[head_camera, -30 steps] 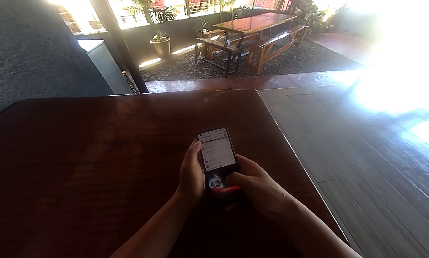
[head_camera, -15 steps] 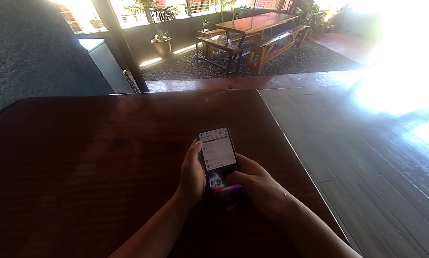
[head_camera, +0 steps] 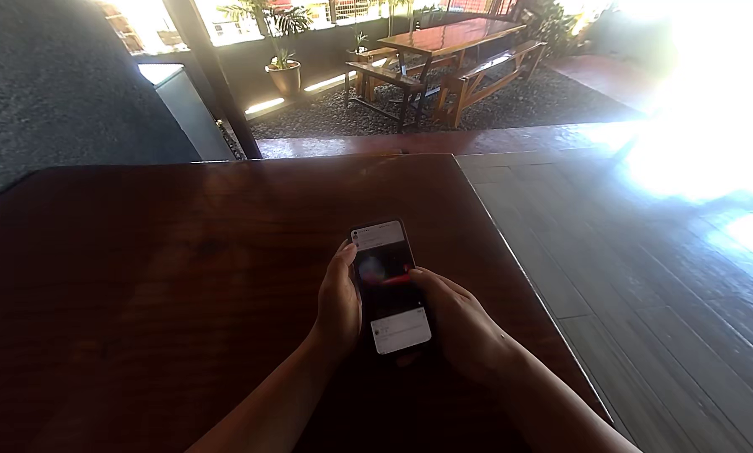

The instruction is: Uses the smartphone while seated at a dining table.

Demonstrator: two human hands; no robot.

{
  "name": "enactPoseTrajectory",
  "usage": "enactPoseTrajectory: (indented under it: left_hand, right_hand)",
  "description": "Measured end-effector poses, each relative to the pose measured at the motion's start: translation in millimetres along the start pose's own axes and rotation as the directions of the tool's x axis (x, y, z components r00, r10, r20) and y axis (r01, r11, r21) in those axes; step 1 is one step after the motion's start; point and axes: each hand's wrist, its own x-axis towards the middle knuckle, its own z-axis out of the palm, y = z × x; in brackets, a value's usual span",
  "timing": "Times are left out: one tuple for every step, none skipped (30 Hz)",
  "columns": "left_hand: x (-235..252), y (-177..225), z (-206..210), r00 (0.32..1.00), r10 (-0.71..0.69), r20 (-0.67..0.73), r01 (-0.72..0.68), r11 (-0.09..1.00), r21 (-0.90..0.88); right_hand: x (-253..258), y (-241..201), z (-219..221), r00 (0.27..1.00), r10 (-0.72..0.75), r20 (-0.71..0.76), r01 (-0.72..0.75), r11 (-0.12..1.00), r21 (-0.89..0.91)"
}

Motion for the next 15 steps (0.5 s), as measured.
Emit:
enactPoseTrajectory:
  left_hand:
    - [0.0, -0.1, 0.0, 1.000, -0.001, 0.006, 0.001, 1.000, -0.005]
    - [0.0, -0.1, -0.3, 1.000, 0.002, 0.017, -0.002, 1.000, -0.012]
    - [0.3, -0.5, -0.3, 1.000, 0.009, 0.025, -0.009, 1.000, -0.018]
    - [0.4, -0.6, -0.3, 0.999, 0.013, 0.033, -0.012, 1.000, -0.020]
    - [0.3, -0.1, -0.5, 0.999, 0.013, 0.043, -0.012, 1.000, -0.019]
    - [0.2, 0.2, -0.5, 0.999, 0.015, 0.047, -0.014, 1.000, -0.020]
    - [0.3, 0.1, -0.6, 0.998, 0.019, 0.055, -0.017, 1.000, -0.022]
    - [0.5, -0.3, -1.1, 0.998, 0.022, 0.065, -0.020, 0.999, -0.028]
    - [0.5, -0.9, -1.7, 0.997, 0.021, 0.068, -0.019, 0.999, -0.032]
    - [0.4, -1.0, -1.4, 0.998, 0.021, 0.058, -0.019, 0.999, -0.034]
    - [0.2, -0.8, -1.0, 0.999, 0.021, 0.047, -0.019, 0.999, -0.028]
    - [-0.1, -0.4, -1.0, 0.999, 0.018, 0.040, -0.017, 1.000, -0.022]
    - [-0.2, -0.4, -1.0, 0.999, 0.015, 0.034, -0.014, 1.000, -0.018]
    - [0.0, -0.8, -1.4, 0.999, 0.011, 0.032, -0.010, 1.000, -0.016]
    - [0.3, -1.2, -1.5, 0.999, 0.011, 0.035, -0.010, 1.000, -0.016]
  right_hand:
    - [0.1, 0.1, 0.2, 1.000, 0.002, -0.004, -0.002, 1.000, 0.007]
    - [0.0, 0.0, 0.2, 1.000, 0.002, -0.005, -0.002, 1.000, 0.011]
    - [-0.2, 0.1, 0.1, 1.000, 0.002, -0.003, -0.002, 1.000, 0.011]
    - [-0.3, 0.1, -0.1, 1.000, 0.002, 0.001, -0.002, 1.000, 0.006]
    - [-0.3, 0.2, -0.4, 1.000, -0.001, 0.007, 0.001, 1.000, 0.001]
    - [-0.2, 0.4, -0.9, 1.000, -0.006, 0.016, 0.006, 1.000, -0.004]
    - [-0.2, 0.3, -1.3, 1.000, -0.011, 0.026, 0.011, 1.000, -0.008]
    - [-0.5, 0.1, -1.4, 0.999, -0.014, 0.030, 0.015, 1.000, -0.008]
    - [-0.7, 0.1, -1.4, 0.999, -0.017, 0.032, 0.017, 1.000, -0.006]
    - [-0.7, 0.1, -1.5, 0.999, -0.019, 0.035, 0.019, 1.000, -0.005]
    - [-0.7, 0.1, -1.5, 0.999, -0.021, 0.037, 0.021, 1.000, -0.006]
    - [-0.4, 0.2, -1.8, 0.999, -0.022, 0.041, 0.022, 1.000, -0.006]
    - [0.0, 0.5, -2.3, 0.999, -0.024, 0.047, 0.024, 1.000, -0.003]
    - [0.3, 0.8, -2.4, 0.999, -0.024, 0.048, 0.024, 1.000, 0.000]
    - [0.4, 0.5, -2.1, 0.999, -0.022, 0.046, 0.022, 1.000, -0.001]
